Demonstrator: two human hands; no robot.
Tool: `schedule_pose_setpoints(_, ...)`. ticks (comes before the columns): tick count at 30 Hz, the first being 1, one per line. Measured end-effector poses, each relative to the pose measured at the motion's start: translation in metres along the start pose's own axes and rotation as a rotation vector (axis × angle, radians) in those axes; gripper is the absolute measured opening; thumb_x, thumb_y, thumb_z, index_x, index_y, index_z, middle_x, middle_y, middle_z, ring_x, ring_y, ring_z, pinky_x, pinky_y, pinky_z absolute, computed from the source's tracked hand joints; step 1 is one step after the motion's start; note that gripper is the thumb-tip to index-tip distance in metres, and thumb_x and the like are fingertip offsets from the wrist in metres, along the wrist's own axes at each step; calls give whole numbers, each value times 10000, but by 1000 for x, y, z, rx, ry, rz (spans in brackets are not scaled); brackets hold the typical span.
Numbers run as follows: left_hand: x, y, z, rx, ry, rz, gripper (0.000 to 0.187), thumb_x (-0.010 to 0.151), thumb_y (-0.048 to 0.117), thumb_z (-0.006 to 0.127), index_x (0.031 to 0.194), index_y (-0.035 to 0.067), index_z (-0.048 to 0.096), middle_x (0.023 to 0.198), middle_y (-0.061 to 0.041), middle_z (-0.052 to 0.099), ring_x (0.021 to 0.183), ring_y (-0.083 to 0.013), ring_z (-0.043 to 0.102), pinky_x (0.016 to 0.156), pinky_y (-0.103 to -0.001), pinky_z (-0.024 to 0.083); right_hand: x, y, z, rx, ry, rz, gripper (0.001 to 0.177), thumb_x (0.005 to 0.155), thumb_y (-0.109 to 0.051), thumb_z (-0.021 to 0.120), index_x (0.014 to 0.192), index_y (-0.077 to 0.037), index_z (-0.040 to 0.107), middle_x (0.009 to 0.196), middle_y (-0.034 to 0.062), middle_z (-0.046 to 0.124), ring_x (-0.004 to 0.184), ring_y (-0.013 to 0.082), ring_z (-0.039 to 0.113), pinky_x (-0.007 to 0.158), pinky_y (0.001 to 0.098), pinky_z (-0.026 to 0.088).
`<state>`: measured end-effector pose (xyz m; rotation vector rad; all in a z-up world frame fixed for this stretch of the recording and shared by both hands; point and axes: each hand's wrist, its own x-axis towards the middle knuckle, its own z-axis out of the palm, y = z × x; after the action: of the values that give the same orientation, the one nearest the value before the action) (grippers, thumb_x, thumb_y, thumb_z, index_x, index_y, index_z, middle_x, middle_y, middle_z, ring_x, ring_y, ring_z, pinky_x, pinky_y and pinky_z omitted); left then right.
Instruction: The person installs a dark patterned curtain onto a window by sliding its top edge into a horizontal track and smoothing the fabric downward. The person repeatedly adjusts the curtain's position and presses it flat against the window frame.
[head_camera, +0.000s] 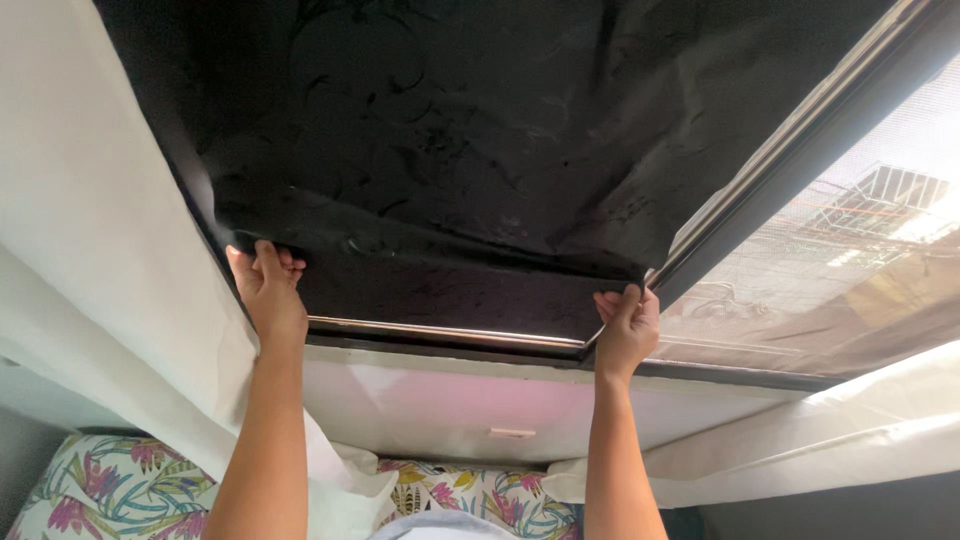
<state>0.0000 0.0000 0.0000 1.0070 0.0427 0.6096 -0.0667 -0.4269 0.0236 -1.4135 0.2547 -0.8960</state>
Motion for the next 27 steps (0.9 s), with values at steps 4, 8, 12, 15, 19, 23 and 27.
schedule_pose_setpoints(4, -1, 6, 3, 76, 12, 8, 125, 1164, 232, 519, 1156, 138, 436, 869, 18, 565, 795, -79, 579, 770, -236, 481, -6, -4, 5, -27, 27, -60, 269, 1104, -237, 539, 1158, 19, 601, 923, 100, 708, 849, 180, 753, 797, 305, 650)
schedule_pose_setpoints(8, -6, 9, 1, 178, 2, 61, 249, 1145, 213, 501, 1329, 105, 373, 903, -9, 612, 792, -91, 603, 766, -242, 492, -16, 1, -8, -140, -2, -96, 270, 1089, -234, 533, 1197, 7, 591, 887, 99, 735, 786, 164, 749, 732, 294, 628)
schedule_pose_setpoints(12, -17, -13, -12, 292, 34, 214, 502, 1099, 143, 580, 1478, 82, 258, 1028, -34, 620, 853, -107, 616, 813, -238, 483, -32, 38, -34, -365, 27, -229, 295, 1053, -191, 570, 1265, 11, 607, 817, 131, 742, 714, 171, 730, 654, 308, 604)
schedule_pose_setpoints(15, -48, -69, -12, 372, 153, 352, 472, 1102, 120, 636, 1431, 58, 303, 1034, -47, 523, 914, -128, 514, 837, -263, 466, -42, 93, -48, -244, 44, -54, 199, 1062, -176, 566, 1182, -27, 622, 858, 111, 738, 729, 154, 738, 601, 285, 614)
schedule_pose_setpoints(19, -112, -156, 5, 630, -89, 379, 127, 1052, 205, 664, 1078, 93, 610, 1046, -49, 594, 1003, -167, 581, 914, -320, 471, -42, 177, -46, 158, 222, 415, 196, 1012, -233, 638, 1113, -65, 633, 903, 44, 687, 819, 164, 698, 700, 352, 606)
schedule_pose_setpoints(23, -148, -212, 46, 310, -255, -760, 348, 927, 431, 711, 1146, 161, 726, 980, 1, 743, 884, -136, 655, 736, -357, 440, -24, 217, -34, 559, 396, 756, 272, 951, -272, 775, 1069, -75, 629, 914, 11, 642, 888, 174, 655, 876, 386, 573)
schedule_pose_setpoints(27, -155, -225, 78, 209, -160, -1125, 354, 894, 439, 739, 1154, 203, 694, 1117, 83, 759, 1015, -98, 681, 819, -382, 402, -18, 209, -23, 609, 482, 866, 264, 895, -259, 788, 1039, -63, 684, 1041, 29, 677, 963, 176, 670, 898, 341, 556)
